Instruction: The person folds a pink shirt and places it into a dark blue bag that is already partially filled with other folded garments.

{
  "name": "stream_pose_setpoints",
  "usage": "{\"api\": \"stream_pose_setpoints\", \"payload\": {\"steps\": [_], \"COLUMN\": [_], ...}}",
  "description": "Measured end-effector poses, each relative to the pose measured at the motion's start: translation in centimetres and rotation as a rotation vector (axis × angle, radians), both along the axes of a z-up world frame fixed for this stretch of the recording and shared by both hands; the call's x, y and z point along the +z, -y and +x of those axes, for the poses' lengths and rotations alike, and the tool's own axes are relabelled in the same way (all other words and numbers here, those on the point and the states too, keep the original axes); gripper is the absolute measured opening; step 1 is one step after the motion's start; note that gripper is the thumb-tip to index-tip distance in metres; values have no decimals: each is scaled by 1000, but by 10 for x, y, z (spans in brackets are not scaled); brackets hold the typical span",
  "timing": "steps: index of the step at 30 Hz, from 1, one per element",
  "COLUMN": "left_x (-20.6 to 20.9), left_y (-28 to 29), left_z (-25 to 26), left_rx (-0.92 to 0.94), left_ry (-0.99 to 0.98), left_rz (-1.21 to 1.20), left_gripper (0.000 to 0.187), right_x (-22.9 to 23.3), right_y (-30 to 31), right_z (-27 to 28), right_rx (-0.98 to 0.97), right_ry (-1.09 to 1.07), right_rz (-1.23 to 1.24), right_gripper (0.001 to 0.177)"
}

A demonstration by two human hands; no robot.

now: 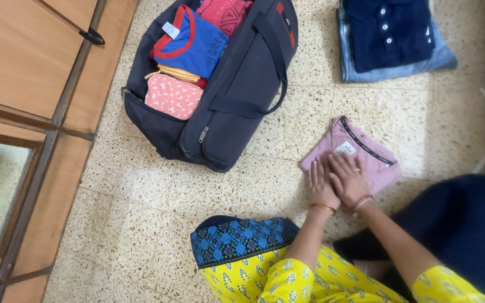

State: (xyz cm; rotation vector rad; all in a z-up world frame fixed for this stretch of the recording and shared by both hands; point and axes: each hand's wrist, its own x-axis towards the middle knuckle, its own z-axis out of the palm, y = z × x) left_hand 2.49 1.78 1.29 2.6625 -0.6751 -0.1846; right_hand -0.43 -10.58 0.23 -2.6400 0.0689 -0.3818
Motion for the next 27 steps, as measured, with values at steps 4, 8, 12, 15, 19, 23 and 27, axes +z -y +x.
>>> {"api": "stream_pose_setpoints", "payload": {"steps": [4, 8, 12, 15, 19, 23, 27], "left_x": [23, 30, 14, -4, -17, -20, -11], "left_y": [4, 2, -9, -11, -12, -12, -3], "left_z": [8, 9, 1, -1, -2, -2, -9], "left_rx": [0, 9, 4, 34, 86, 71, -105], "left_ry": [-149, -220, -84, -1, 84, 217, 298], "left_rz": [211, 212, 247, 94, 54, 107, 197], "left_gripper": [93, 108, 118, 118, 116, 109, 104], "right_x": [0, 1, 3, -2, -14, -14, -6], "right_y": [2, 14, 26, 39, 70, 73, 45], "right_z": [7, 11, 16, 17, 17, 8, 8], "right_rx": [113, 117, 73, -11, -216, -284, 67], "right_ry": [-106, -124, -151, -168, -247, -65, -24], "right_rz": [-183, -214, -239, -268, -198, -99, -66], "right_gripper": [62, 66, 69, 72, 77, 71, 69]}}
